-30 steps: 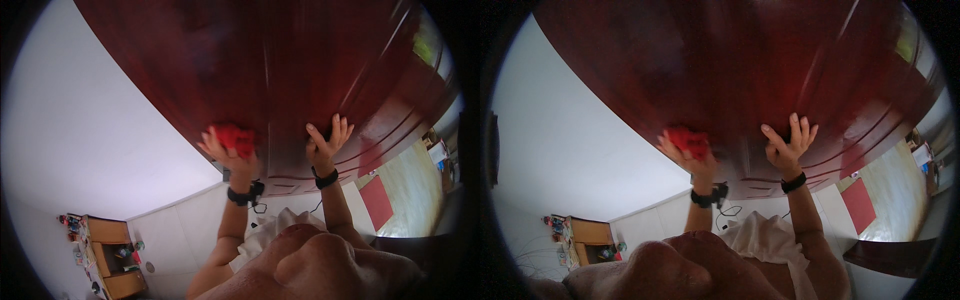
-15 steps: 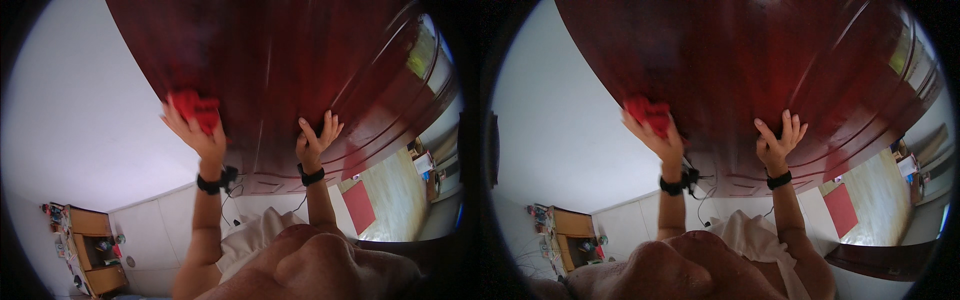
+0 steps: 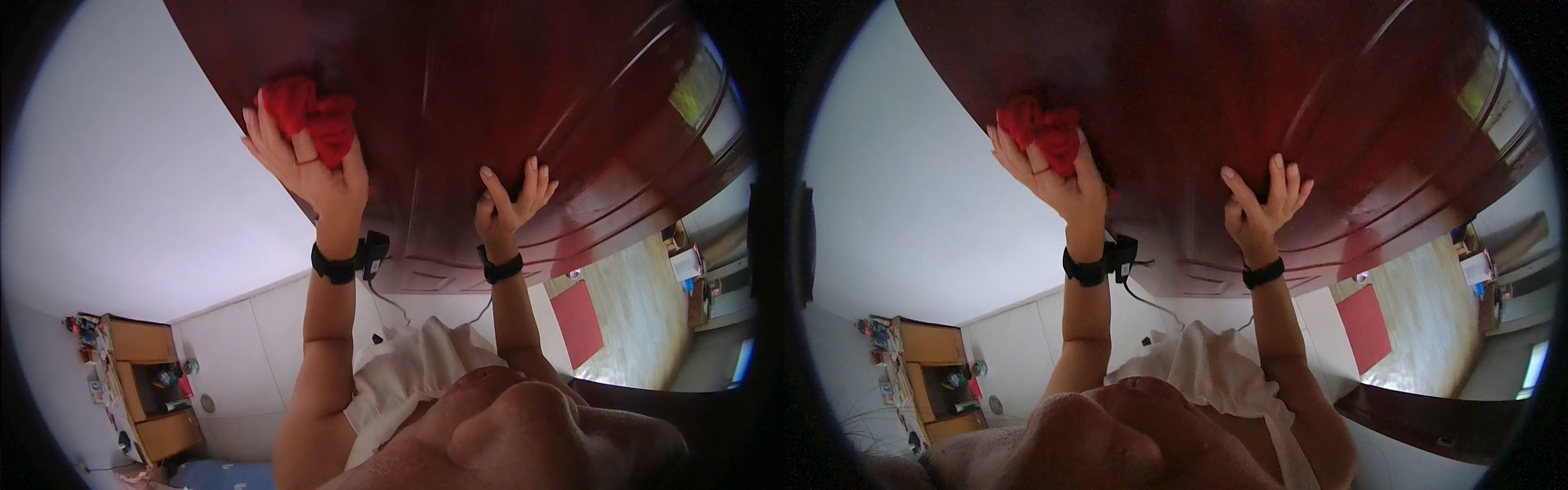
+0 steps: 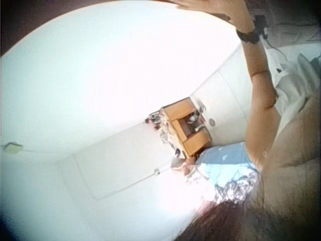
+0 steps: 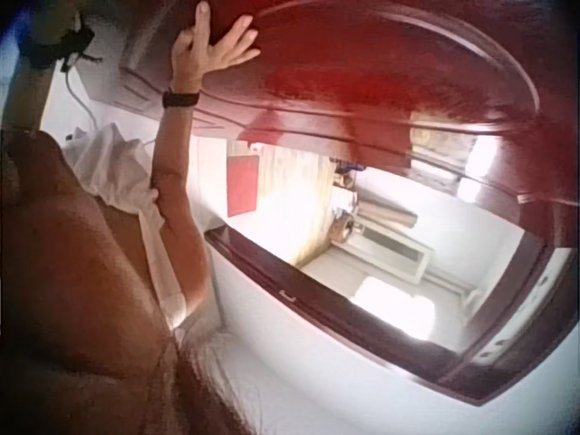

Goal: The person wipes the surface of a wooden door using a cloth, moving it across different sections of the wood by hand.

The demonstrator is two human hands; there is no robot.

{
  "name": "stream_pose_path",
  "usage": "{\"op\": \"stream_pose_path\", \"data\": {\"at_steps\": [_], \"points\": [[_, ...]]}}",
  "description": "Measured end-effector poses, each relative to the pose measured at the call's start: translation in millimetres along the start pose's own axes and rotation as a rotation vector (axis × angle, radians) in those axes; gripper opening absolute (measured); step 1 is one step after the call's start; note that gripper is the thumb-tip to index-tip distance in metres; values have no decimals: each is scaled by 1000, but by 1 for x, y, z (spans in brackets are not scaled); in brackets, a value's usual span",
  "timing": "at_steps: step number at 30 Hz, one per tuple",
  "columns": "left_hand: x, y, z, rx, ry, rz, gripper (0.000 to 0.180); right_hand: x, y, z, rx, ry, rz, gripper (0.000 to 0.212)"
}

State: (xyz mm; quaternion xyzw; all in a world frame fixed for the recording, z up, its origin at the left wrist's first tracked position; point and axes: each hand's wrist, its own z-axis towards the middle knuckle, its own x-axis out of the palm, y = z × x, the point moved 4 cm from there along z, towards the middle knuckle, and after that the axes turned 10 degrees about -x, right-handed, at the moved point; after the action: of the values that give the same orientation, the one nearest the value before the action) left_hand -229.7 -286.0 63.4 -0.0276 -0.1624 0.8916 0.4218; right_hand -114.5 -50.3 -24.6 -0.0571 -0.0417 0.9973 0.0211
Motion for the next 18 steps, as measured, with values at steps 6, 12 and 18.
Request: {"op": "stream_pose_path", "data": {"at_steps": [6, 12, 18], "points": [[15, -36, -58, 45, 132, -78, 62, 0, 2, 2, -13, -23, 10, 39], [8, -38, -162, 5, 361, 36, 45, -7, 5, 2, -26, -11, 19, 42], [14, -56, -40, -1, 138, 5, 41, -6, 7, 0, -30, -3, 21, 42]]}}
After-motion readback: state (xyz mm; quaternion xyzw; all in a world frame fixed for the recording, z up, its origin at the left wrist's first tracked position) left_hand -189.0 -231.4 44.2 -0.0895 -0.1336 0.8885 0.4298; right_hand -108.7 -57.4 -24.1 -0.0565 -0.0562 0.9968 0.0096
